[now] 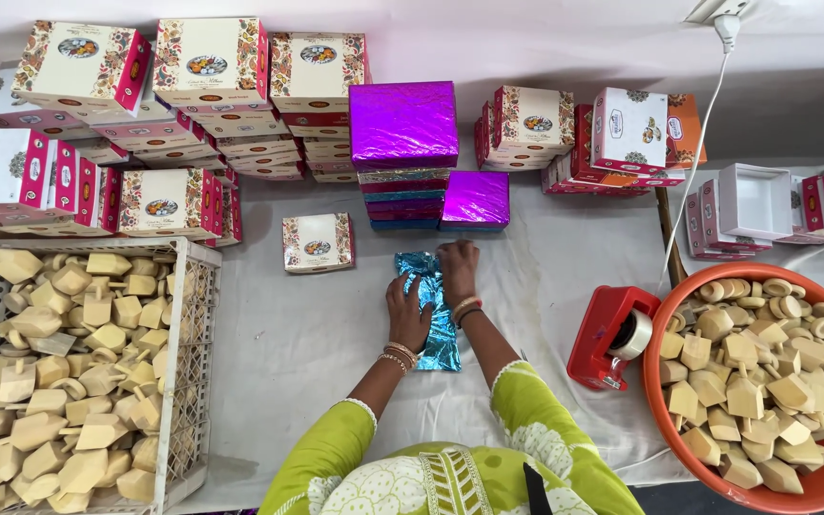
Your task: The person wraps small boxes in shiny metallic foil, using a tape dispenser to secure the edges. They place the wrapped boxes into a stack and then open a new box to fill it with wooden pieces before wrapping it.
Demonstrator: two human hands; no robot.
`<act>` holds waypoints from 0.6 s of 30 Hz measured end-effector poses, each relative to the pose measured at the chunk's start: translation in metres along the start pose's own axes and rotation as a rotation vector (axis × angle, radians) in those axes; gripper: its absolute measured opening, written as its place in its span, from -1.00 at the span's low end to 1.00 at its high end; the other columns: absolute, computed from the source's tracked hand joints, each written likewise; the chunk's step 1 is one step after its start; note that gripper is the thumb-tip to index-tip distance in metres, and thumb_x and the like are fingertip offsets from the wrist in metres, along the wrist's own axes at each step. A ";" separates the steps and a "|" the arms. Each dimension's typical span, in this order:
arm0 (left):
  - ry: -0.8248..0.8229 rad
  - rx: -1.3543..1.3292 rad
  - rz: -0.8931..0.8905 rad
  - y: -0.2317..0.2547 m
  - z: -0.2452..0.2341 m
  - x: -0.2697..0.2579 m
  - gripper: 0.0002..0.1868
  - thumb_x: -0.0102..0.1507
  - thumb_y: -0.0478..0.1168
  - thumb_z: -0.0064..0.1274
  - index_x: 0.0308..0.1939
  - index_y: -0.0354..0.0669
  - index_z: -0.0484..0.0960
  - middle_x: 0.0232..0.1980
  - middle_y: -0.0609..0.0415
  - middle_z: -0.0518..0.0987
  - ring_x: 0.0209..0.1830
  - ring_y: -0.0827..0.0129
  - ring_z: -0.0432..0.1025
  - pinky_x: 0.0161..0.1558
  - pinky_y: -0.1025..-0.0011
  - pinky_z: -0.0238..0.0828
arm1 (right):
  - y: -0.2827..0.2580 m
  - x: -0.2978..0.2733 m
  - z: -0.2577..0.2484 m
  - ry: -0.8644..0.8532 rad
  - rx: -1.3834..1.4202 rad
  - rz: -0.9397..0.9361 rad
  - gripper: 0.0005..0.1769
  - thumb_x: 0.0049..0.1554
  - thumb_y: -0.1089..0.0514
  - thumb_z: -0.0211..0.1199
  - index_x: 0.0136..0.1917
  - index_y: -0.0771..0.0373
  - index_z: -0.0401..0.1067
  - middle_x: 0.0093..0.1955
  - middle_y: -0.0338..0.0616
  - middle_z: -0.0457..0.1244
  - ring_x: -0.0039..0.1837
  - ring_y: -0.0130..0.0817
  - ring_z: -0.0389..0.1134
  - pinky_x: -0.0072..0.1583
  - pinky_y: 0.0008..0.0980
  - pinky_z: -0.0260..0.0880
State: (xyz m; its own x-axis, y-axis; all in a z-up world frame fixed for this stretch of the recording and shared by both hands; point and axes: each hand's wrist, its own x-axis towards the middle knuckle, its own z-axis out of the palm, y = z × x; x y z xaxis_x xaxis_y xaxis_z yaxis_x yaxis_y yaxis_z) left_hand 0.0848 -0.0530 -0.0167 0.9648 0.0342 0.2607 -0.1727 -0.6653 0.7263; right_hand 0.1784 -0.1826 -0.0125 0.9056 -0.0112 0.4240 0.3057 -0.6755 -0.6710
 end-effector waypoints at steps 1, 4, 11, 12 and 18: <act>-0.001 0.000 -0.002 0.001 0.000 -0.001 -0.34 0.21 -0.30 0.14 0.38 -0.22 0.31 0.48 -0.25 0.17 0.46 -0.22 0.05 0.44 -0.11 0.00 | -0.002 -0.002 -0.006 -0.002 0.000 0.001 -0.88 0.21 0.20 0.19 -0.03 0.25 0.50 0.10 0.04 0.17 0.19 0.04 0.14 0.22 -0.03 0.21; -0.048 0.057 0.008 0.006 -0.001 -0.004 -0.27 0.23 -0.23 0.15 0.44 -0.30 0.24 0.51 -0.29 0.14 0.50 -0.27 0.00 0.46 -0.13 -0.05 | -0.003 -0.020 -0.020 0.152 0.146 0.219 -0.88 0.30 0.23 0.11 0.04 0.29 0.43 0.07 0.02 0.18 0.15 -0.03 0.21 0.13 -0.17 0.31; -0.237 0.200 -0.040 0.032 -0.009 0.004 -0.06 0.16 -0.14 0.17 0.51 -0.40 0.06 0.59 -0.33 -0.02 0.62 -0.24 -0.20 0.52 -0.15 -0.32 | -0.021 -0.072 -0.030 -0.016 0.416 0.373 -0.76 0.20 0.23 0.19 0.14 0.28 0.38 0.08 -0.04 0.17 0.00 -0.27 0.29 0.03 -0.31 0.39; -0.258 0.215 -0.040 0.034 -0.008 0.003 -0.05 0.16 -0.14 0.16 0.52 -0.40 0.04 0.60 -0.35 -0.06 0.63 -0.23 -0.24 0.53 -0.15 -0.37 | -0.024 -0.076 -0.026 -0.029 0.455 0.421 -0.69 0.16 0.24 0.20 0.18 0.27 0.36 0.12 -0.04 0.13 0.02 -0.25 0.24 0.04 -0.29 0.39; -0.227 0.260 0.014 0.010 0.010 -0.002 -0.14 0.24 -0.21 0.01 0.55 -0.45 0.03 0.65 -0.32 -0.06 0.69 -0.16 -0.26 0.60 -0.08 -0.42 | -0.012 -0.081 0.000 0.029 0.305 0.168 -0.64 0.20 0.34 0.18 0.27 0.26 0.39 0.22 -0.01 0.17 0.25 -0.11 0.17 0.28 -0.21 0.26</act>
State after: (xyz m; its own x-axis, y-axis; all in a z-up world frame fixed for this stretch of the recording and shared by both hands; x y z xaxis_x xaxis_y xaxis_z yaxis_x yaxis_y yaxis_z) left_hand 0.0830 -0.0672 -0.0161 0.9873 -0.1233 0.0998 -0.1576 -0.8336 0.5294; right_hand 0.1015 -0.1735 -0.0388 0.9434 -0.1271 0.3065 0.2310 -0.4115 -0.8816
